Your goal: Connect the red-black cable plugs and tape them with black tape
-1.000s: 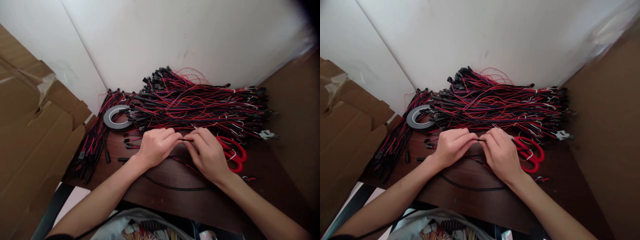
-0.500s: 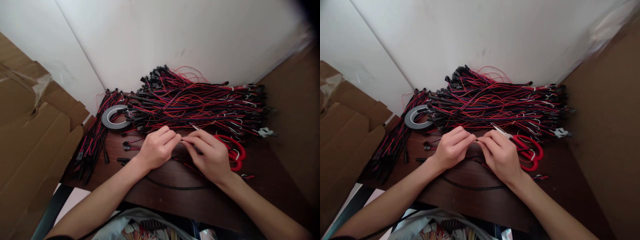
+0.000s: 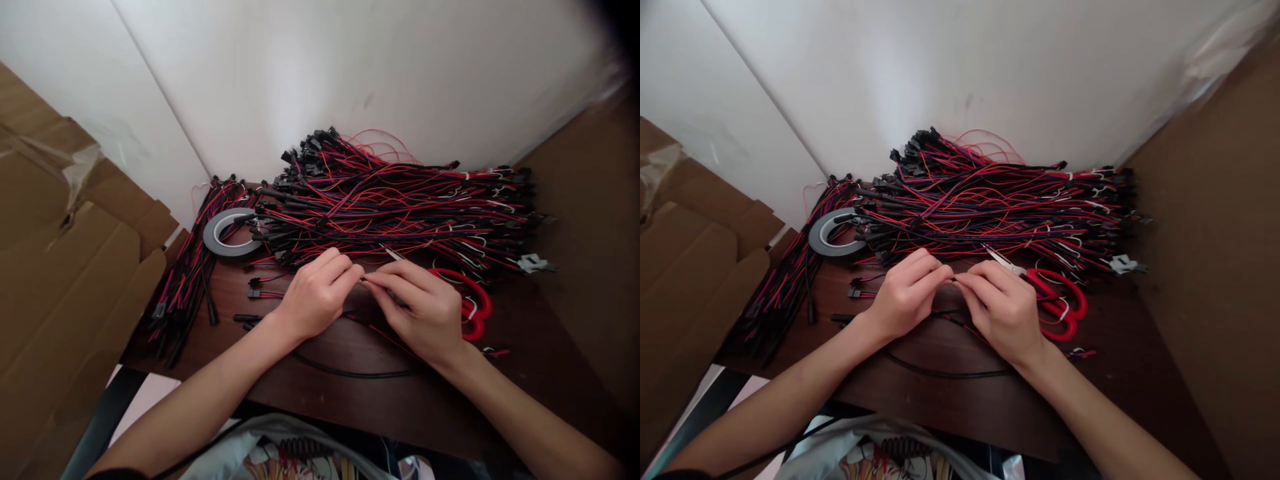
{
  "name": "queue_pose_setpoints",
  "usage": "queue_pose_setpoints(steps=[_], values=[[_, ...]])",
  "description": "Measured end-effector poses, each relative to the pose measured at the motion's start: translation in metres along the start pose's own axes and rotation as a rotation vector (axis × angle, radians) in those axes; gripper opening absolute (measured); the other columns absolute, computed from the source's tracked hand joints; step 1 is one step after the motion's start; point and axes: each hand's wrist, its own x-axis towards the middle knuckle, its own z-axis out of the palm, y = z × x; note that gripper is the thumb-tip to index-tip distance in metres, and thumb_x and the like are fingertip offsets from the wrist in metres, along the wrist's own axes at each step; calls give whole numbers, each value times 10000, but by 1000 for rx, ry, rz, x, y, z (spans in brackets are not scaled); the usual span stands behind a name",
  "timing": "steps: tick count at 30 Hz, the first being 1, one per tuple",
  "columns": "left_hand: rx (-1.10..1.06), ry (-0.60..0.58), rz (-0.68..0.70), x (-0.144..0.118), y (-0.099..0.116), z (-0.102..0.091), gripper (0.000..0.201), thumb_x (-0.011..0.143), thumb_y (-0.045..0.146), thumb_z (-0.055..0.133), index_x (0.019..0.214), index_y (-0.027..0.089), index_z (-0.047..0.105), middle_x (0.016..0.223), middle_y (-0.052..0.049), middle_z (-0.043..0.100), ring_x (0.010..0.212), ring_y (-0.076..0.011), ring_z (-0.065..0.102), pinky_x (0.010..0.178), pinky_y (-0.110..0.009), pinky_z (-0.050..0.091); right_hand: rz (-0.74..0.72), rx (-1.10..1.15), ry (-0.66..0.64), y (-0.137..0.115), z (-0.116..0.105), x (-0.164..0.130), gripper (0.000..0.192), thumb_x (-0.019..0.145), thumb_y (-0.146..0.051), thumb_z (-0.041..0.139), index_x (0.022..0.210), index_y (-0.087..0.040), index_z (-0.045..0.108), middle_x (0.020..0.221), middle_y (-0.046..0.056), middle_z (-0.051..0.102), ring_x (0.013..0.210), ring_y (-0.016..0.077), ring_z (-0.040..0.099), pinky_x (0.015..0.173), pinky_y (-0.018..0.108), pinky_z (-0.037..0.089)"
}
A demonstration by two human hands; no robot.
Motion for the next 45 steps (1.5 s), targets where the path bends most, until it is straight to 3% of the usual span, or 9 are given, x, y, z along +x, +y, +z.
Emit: queue_pose_setpoints(steps=[7,12,20,25,29,35,41,45], values=[[-97,93,-27,0,-3,-1,136,961,148,484,954,110,615,811,-71,653,754,-162,538,690,-288,486,109,16,-47,-1,-5,0,213,900,-141,600,1090,-216,661,887,63,637,751,172,639,650,308,542],[-98,70,-24,1,-2,-2,151,959,185,512,1031,101,614,827,-68,666,752,-159,543,695,-293,490,97,26,-16,0,-6,0,166,899,-111,592,1010,-209,666,842,48,623,736,161,621,653,297,528],[-92,77,-23,0,-3,-2,161,956,188,521,874,119,640,778,-56,686,711,-148,544,670,-287,471,50,29,3,-2,-6,0,161,882,-86,611,978,-207,657,815,36,616,695,145,611,612,281,515],[-67,85,8,-1,-2,-3,166,951,154,509,865,118,647,779,-55,692,706,-148,546,654,-287,464,153,132,-54,-3,-7,1,132,883,-154,615,994,-206,664,852,53,635,744,175,629,641,315,528],[-66,91,35,0,-2,-3,156,946,150,522,872,114,654,786,-57,697,712,-146,549,652,-283,469,240,203,-104,-3,-7,3,79,893,-156,587,892,-194,655,798,43,635,699,166,607,611,304,496],[-71,47,61,-1,-3,-3,176,955,165,514,868,126,662,783,-49,700,718,-143,555,651,-276,476,290,262,-172,-1,-9,5,109,890,-157,576,796,-197,613,760,27,616,680,160,585,600,292,475],[-168,-66,-80,-4,-6,-3,177,957,225,529,921,123,669,832,-51,709,751,-138,590,704,-264,507,199,201,-214,6,-9,2,93,893,-142,586,955,-181,643,876,57,643,782,172,620,684,303,517],[-235,-180,-146,-5,-8,-5,188,917,286,600,971,124,678,864,-62,709,808,-160,606,745,-286,518,155,187,-228,10,-10,1,100,906,-124,559,913,-193,630,849,50,648,775,173,623,691,315,526]])
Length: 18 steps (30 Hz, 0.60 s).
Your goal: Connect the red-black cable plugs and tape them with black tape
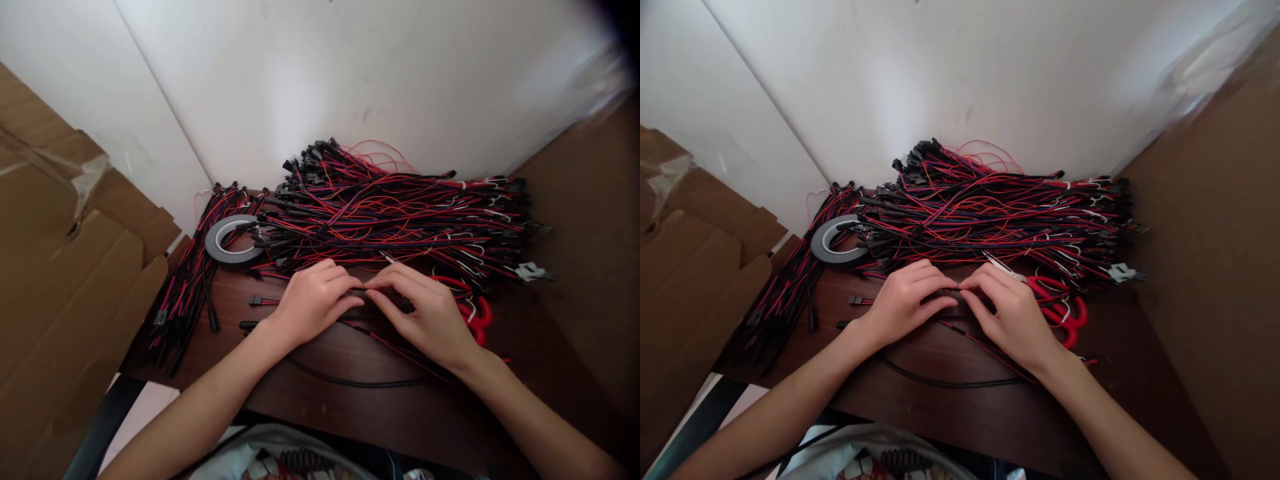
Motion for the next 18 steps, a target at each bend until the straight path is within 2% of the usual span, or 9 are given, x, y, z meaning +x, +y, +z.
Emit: queue_pose_setpoints(steps=[4,9,13,18], values=[[-18,-45,-46,1,-1,-2,180,938,241,557,940,129,698,828,-58,706,790,-162,583,722,-290,512,-30,-4,-20,1,-3,2,109,893,-110,556,907,-192,625,841,50,643,763,171,622,670,304,531],[-5,-40,-49,0,-1,-2,161,928,207,565,903,134,706,810,-51,715,759,-161,575,705,-288,503,21,-21,-105,4,-5,2,89,875,-149,591,942,-184,637,744,21,638,608,142,584,554,268,493],[16,-42,-48,-2,-1,-1,143,917,200,578,896,140,707,821,-47,725,757,-164,602,700,-286,503,3,-32,-139,6,-5,-1,86,897,-139,568,850,-182,626,748,26,649,644,149,604,583,271,490],[20,-37,-60,-3,-1,-1,154,923,200,562,903,146,705,827,-49,727,764,-160,641,692,-273,506,-59,-55,-119,9,-2,-3,90,914,-120,538,883,-182,595,799,39,635,715,164,614,646,293,508]])
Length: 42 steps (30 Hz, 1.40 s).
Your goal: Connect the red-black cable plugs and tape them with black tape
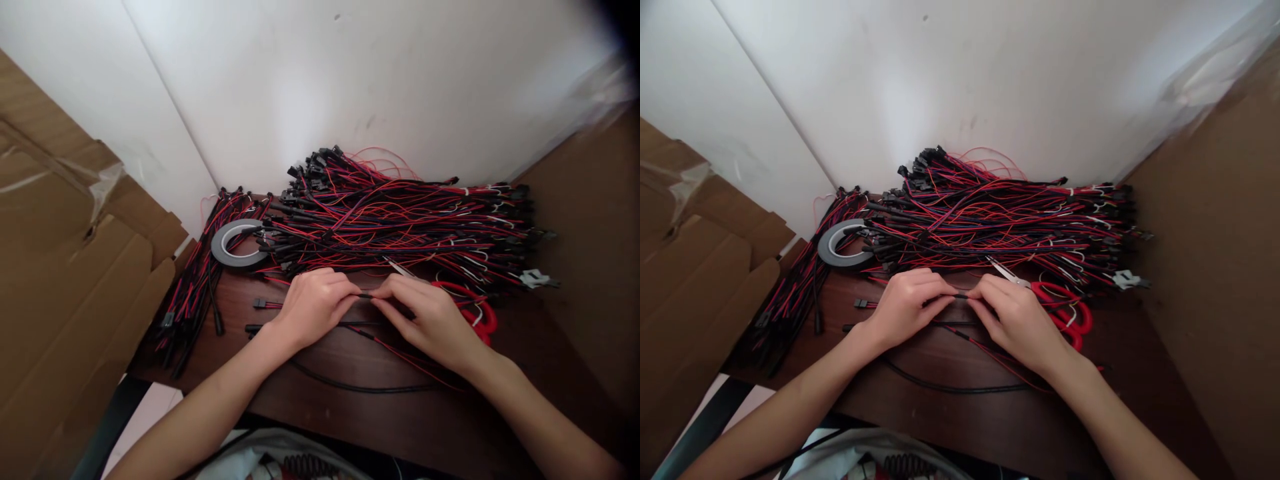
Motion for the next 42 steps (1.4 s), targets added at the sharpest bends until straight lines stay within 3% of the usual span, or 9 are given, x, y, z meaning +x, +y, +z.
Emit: queue_pose_setpoints(steps=[7,20,27,33,42], values=[[-35,-5,-8,0,1,2,123,892,164,588,897,126,705,821,-56,721,754,-163,652,684,-265,506,70,58,-46,-2,-1,1,75,912,-150,556,933,-182,621,831,40,652,718,159,622,640,279,500],[5,-36,10,0,3,3,161,923,195,553,898,142,703,827,-45,721,749,-158,627,680,-263,487,248,127,-21,-8,0,3,132,899,-209,568,799,-197,653,784,24,700,719,173,654,681,296,506],[-67,10,-61,1,3,1,155,904,212,590,967,133,708,853,-53,712,771,-160,644,687,-262,496,242,116,-48,-5,-8,4,106,878,-211,590,890,-205,694,821,22,712,725,173,656,659,297,514],[-45,-42,-79,3,6,0,192,927,223,549,972,148,720,874,-50,719,809,-166,649,726,-276,503,216,108,-47,-4,-8,3,114,899,-191,573,880,-192,685,818,23,706,738,166,651,686,299,509],[9,-44,-23,3,5,1,215,955,264,528,917,147,705,848,-46,714,777,-156,618,698,-266,478,172,104,-18,-9,-4,4,75,886,-175,593,854,-193,658,765,19,673,662,153,614,599,272,482]])
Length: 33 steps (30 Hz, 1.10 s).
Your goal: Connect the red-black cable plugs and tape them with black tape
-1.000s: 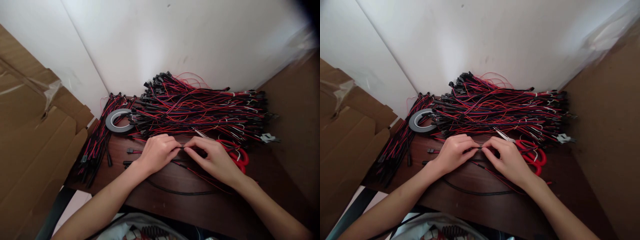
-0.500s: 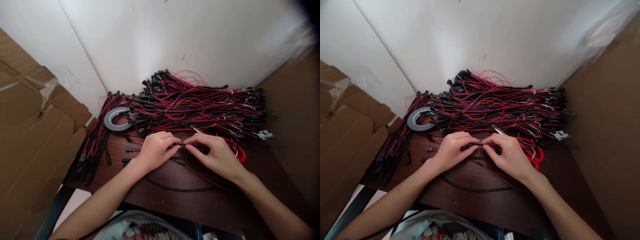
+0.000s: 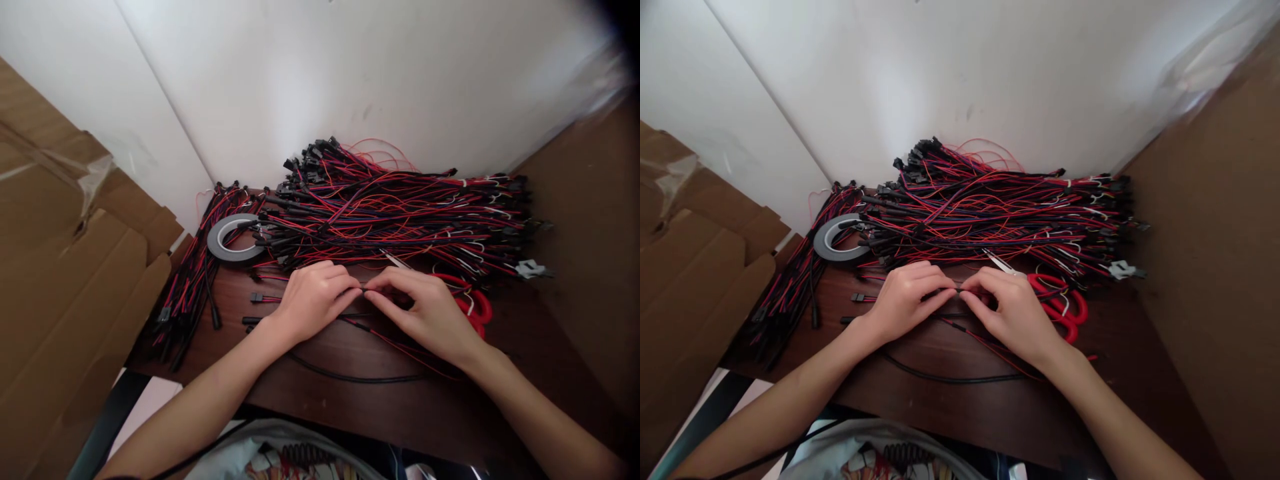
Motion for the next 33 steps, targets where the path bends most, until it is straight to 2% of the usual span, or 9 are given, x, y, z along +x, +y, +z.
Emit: queue_pose_setpoints(steps=[4,7,10,13,19,26,29,33], values=[[26,-10,27,-1,0,0,235,966,267,506,902,150,699,847,-44,713,777,-156,619,695,-262,475,-41,0,35,0,3,-1,102,888,-134,586,823,-194,637,759,21,662,683,155,615,634,275,486],[29,-1,32,-1,-2,0,232,967,263,507,901,148,698,854,-45,715,787,-160,628,704,-262,479,-50,5,16,1,2,-2,82,896,-144,592,857,-195,644,795,27,672,721,159,629,673,279,498],[10,1,40,-1,-5,-4,203,945,300,557,980,151,689,872,-41,719,789,-159,646,700,-256,484,-47,-24,12,4,-3,0,61,888,-168,617,935,-187,651,795,25,660,697,154,614,647,276,496],[32,-7,49,0,-10,-10,216,918,300,601,1062,154,671,886,-41,718,802,-162,661,695,-255,490,-37,-50,45,6,-9,1,51,889,-168,615,921,-184,652,791,23,644,673,145,591,605,264,478],[84,50,11,0,-17,-18,195,953,255,532,939,158,700,863,-42,708,806,-154,648,723,-257,499,-30,-73,64,6,-14,3,75,919,-187,570,888,-198,638,855,45,677,771,174,635,675,290,505],[140,-7,44,0,-13,-16,252,979,264,478,905,158,694,822,-43,694,769,-149,614,685,-244,461,-84,-135,65,5,-2,-2,105,917,-238,595,1009,-202,629,922,68,675,830,204,636,735,345,519],[156,-43,76,-1,-11,-15,253,984,274,468,924,163,687,822,-34,689,764,-146,606,677,-240,451,-123,-153,83,5,5,-4,72,926,-200,570,954,-201,636,895,67,672,818,202,632,746,353,512],[170,-30,109,0,-11,-15,267,990,286,459,920,160,684,809,-31,684,749,-140,600,659,-237,440,-128,-94,125,4,6,-5,84,916,-164,578,867,-196,639,815,46,663,743,174,629,692,311,508]])
